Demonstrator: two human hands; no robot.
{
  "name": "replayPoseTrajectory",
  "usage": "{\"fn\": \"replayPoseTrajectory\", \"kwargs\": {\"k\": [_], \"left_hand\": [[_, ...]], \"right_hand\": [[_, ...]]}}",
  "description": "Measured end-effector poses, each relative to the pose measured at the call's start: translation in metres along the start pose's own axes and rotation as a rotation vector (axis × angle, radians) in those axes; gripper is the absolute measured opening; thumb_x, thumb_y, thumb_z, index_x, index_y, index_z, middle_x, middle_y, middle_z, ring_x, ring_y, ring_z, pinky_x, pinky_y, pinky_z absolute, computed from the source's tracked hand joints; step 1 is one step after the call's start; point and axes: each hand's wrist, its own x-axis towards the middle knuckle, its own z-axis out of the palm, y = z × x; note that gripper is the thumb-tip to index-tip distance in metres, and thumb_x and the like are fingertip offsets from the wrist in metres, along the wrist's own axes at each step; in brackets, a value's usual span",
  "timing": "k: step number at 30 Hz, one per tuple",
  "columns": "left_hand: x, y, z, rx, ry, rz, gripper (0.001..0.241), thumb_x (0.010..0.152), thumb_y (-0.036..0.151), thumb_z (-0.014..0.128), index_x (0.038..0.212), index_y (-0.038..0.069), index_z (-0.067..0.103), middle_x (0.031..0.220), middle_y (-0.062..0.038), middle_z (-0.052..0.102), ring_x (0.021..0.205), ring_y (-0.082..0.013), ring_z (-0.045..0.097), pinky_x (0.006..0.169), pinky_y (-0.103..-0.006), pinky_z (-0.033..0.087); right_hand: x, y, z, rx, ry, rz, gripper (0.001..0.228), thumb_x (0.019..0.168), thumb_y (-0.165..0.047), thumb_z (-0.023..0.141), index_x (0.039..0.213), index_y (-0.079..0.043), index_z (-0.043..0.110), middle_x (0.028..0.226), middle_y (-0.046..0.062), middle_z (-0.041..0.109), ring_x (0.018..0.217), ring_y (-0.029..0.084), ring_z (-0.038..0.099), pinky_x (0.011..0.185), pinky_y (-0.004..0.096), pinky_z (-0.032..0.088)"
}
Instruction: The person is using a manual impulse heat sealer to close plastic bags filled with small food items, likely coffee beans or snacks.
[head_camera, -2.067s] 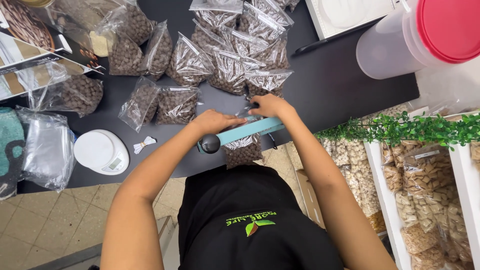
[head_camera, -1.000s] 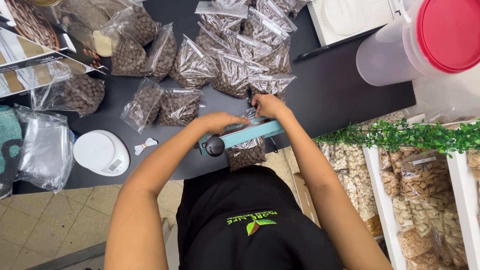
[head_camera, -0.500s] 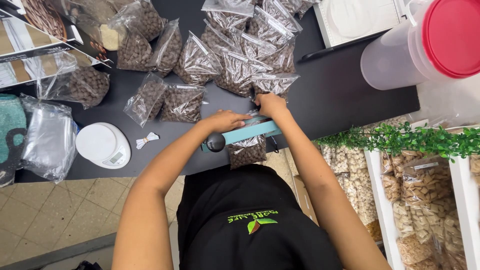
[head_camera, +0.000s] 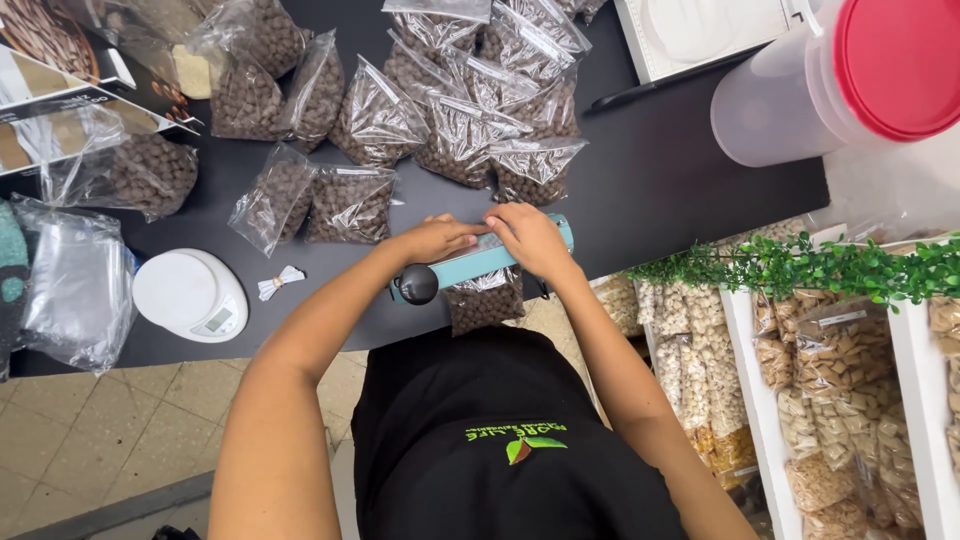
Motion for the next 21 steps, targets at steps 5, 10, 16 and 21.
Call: {"fn": "replayPoseTrajectory", "kwargs": {"k": [5, 10, 16, 21], "left_hand": [[-0.001, 0.004, -0.006, -0.004, -0.018, -0.006, 0.048, 0.111, 0.054, 0.027, 0.153, 0.037, 0.046, 0.144, 0.004, 0.062, 0.137, -0.0247, 0.048, 0.108, -0.0458, 0.031], [-0.007, 0.011, -0.012, -0.002, -0.033, -0.001, 0.047, 0.112, 0.048, 0.027, 0.155, 0.037, 0.043, 0.146, 0.000, 0.061, 0.137, -0.0266, 0.049, 0.109, -0.0469, 0.030], [-0.001, 0.001, -0.008, 0.013, -0.059, -0.005, 0.047, 0.111, 0.048, 0.025, 0.154, 0.036, 0.043, 0.148, 0.002, 0.059, 0.136, -0.0256, 0.048, 0.106, -0.0451, 0.030], [0.004, -0.007, -0.006, 0.105, -0.081, -0.032, 0.052, 0.108, 0.053, 0.021, 0.157, 0.039, 0.030, 0.144, 0.005, 0.062, 0.137, -0.0198, 0.045, 0.105, -0.0430, 0.027]], "right_hand": [[0.001, 0.010, 0.002, 0.004, 0.055, -0.004, 0.027, 0.109, -0.033, 0.050, 0.114, -0.017, 0.071, 0.107, 0.009, 0.074, 0.109, 0.031, 0.068, 0.095, 0.044, 0.054], [0.023, 0.026, -0.018, 0.091, 0.003, 0.120, 0.019, 0.103, -0.018, 0.059, 0.115, -0.012, 0.073, 0.109, 0.015, 0.075, 0.109, 0.037, 0.069, 0.095, 0.047, 0.054], [0.074, 0.054, -0.002, -0.225, -0.348, 0.266, 0.023, 0.091, -0.019, 0.071, 0.112, -0.013, 0.075, 0.104, 0.010, 0.078, 0.104, 0.037, 0.072, 0.091, 0.051, 0.057], [0.097, 0.075, 0.027, -0.650, -0.436, 0.223, 0.021, 0.073, -0.042, 0.085, 0.087, -0.027, 0.080, 0.085, 0.003, 0.078, 0.085, 0.031, 0.076, 0.073, 0.043, 0.061]]}}
